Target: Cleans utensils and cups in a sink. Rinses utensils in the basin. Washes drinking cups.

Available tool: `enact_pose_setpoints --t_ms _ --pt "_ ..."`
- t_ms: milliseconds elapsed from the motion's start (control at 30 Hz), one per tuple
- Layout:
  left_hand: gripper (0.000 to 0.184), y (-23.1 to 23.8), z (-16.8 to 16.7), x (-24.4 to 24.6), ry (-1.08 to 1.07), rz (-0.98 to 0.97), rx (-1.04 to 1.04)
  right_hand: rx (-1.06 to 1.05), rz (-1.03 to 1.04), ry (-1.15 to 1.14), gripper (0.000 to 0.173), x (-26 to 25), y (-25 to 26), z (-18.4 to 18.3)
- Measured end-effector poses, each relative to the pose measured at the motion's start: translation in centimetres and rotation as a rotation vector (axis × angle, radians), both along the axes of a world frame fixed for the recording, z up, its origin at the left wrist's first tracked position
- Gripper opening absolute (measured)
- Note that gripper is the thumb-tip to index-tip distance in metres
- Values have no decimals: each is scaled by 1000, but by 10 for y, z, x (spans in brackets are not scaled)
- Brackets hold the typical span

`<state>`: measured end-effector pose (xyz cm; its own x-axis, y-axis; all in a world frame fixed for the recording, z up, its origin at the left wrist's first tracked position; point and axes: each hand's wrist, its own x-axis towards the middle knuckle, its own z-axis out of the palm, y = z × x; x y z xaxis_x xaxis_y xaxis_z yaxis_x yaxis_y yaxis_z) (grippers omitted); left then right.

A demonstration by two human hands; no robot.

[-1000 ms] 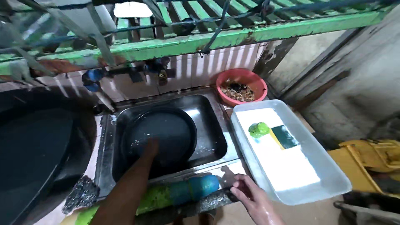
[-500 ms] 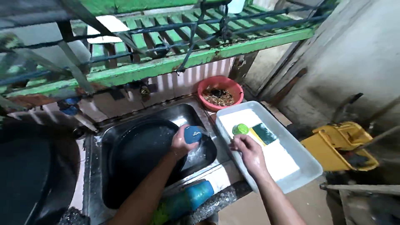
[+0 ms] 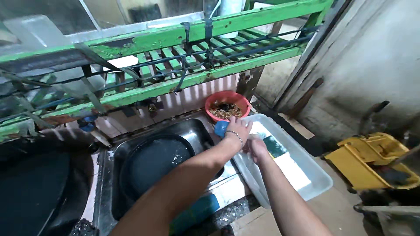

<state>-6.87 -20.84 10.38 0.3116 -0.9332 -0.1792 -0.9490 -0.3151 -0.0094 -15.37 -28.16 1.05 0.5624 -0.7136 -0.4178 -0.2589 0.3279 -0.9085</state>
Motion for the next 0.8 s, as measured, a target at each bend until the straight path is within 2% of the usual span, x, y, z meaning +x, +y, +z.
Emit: enact_pose_setpoints --t_ms 67,167,300,400,500,567,633,700,800 --pt "86 24 -8 21 105 123 -54 -76 166 94 37 -14 -6 -8" --pt "80 103 -60 81 130 336 -121 -168 286 249 35 -42 -9 -20" --pt "77 237 -154 142 145 679 62 -274 385 394 32 -68 -11 -26" --pt "65 300 -214 154 118 809 224 -329 394 460 32 -73 -10 -33" --pt "54 310 -250 132 202 757 171 -331 388 497 33 -71 -5 -34" --pt "56 296 -262 116 322 698 118 -339 398 495 32 -69 -1 -35" --pt "70 280 -269 110 404 679 44 -345 411 475 31 -65 2 -35" --pt "85 262 -261 107 484 651 -88 -361 424 449 31 -61 4 -35" --pt "91 236 -220 94 640 637 -321 -338 420 367 31 -52 5 -34"
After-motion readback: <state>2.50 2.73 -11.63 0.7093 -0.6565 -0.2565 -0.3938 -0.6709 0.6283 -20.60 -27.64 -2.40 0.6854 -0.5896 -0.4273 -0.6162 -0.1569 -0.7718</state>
